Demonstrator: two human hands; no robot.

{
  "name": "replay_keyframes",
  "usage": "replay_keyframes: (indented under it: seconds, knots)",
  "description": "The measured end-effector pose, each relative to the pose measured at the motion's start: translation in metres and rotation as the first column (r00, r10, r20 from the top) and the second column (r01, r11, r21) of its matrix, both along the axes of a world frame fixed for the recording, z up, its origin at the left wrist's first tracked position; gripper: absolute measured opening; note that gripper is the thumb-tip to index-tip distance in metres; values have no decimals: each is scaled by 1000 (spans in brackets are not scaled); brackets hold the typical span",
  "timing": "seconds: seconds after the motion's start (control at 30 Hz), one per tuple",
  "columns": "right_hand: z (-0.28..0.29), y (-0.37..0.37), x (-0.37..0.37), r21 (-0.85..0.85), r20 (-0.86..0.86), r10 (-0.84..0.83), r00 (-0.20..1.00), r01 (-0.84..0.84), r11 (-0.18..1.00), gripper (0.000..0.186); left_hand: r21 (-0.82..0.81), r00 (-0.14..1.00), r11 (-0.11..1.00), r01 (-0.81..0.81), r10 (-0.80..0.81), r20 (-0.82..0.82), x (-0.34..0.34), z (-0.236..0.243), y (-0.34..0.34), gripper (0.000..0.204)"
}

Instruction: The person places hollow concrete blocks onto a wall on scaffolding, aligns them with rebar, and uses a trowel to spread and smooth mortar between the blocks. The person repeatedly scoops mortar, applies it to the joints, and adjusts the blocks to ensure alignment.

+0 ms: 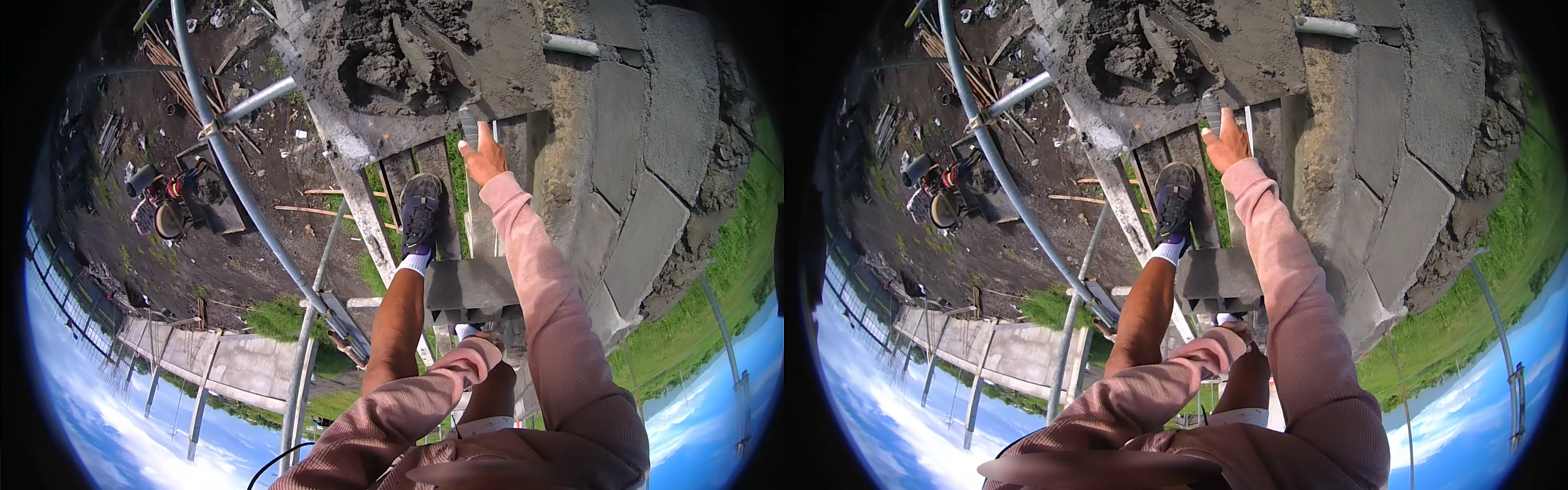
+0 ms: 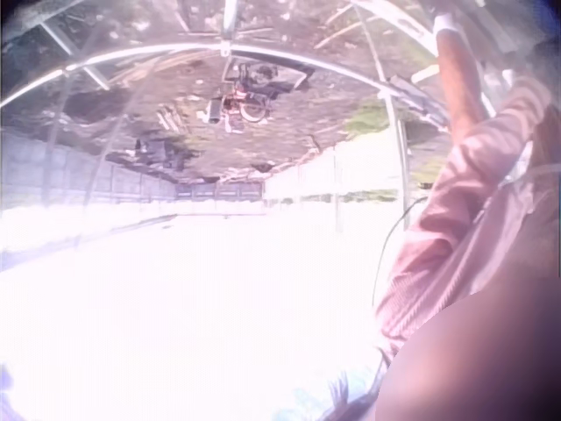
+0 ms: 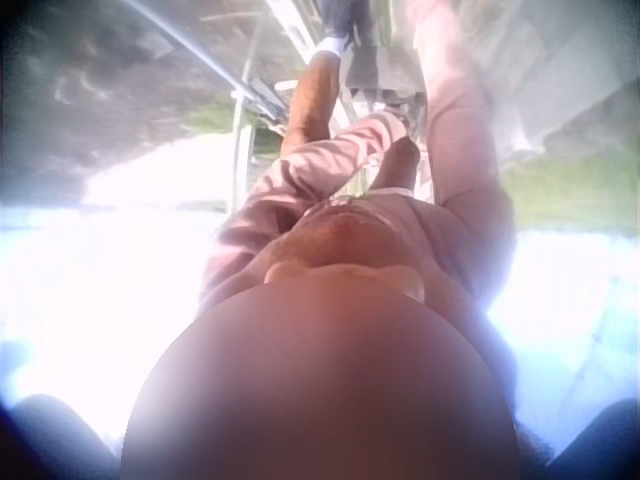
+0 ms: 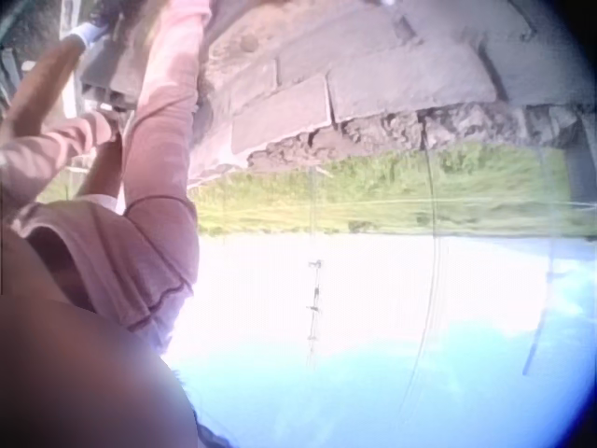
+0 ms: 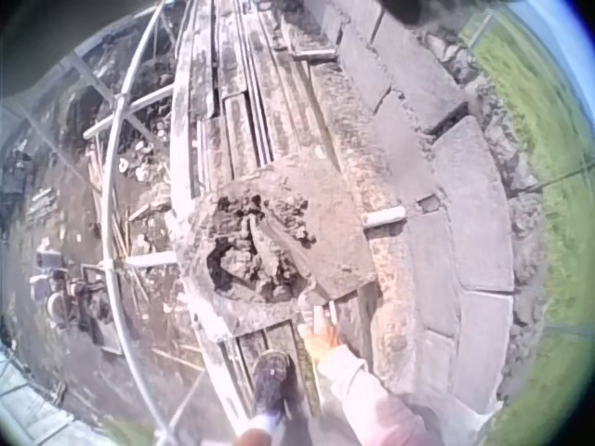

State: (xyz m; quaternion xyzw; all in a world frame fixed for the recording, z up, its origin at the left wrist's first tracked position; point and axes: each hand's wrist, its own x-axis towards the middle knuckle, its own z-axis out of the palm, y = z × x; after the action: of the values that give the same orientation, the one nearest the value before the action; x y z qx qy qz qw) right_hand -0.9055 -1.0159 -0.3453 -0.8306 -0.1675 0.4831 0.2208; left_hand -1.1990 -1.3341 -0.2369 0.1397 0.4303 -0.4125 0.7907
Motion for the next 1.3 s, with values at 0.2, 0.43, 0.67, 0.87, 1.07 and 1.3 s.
replay_keyframes:
  seconds: [0.2, 0.43, 0.67, 0.87, 1.07, 1.3]
  knots:
    - [-27, 3, 37, -85, -539, -277, 795, 276, 957, 33, -9, 990, 998, 70, -68, 123, 4, 4, 1, 20]
    - [-56, 70, 80, -5, -682, -116, 722, 154, 988, 26, -926, 178, 21, -378, 983, -51, 1, -14, -32, 19]
    - [-40, 40, 44, -110, -536, -198, 821, 164, 980, 27, -121, 973, 992, -24, 51, 224, -20, -16, -13, 19]
    - [-71, 83, 36, 120, -843, -97, 529, 361, 925, 30, -59, 976, 998, -18, 30, 218, -19, -10, 1, 20]
    - [-49, 62, 47, 196, -871, -10, 492, 367, 909, 29, -1, 987, 1000, 23, -23, 162, -22, -14, 0, 22]
    - [69, -45, 18, 297, -902, 69, 426, 497, 815, 26, 86, 968, 972, 220, -229, 100, -55, -8, 9, 27]
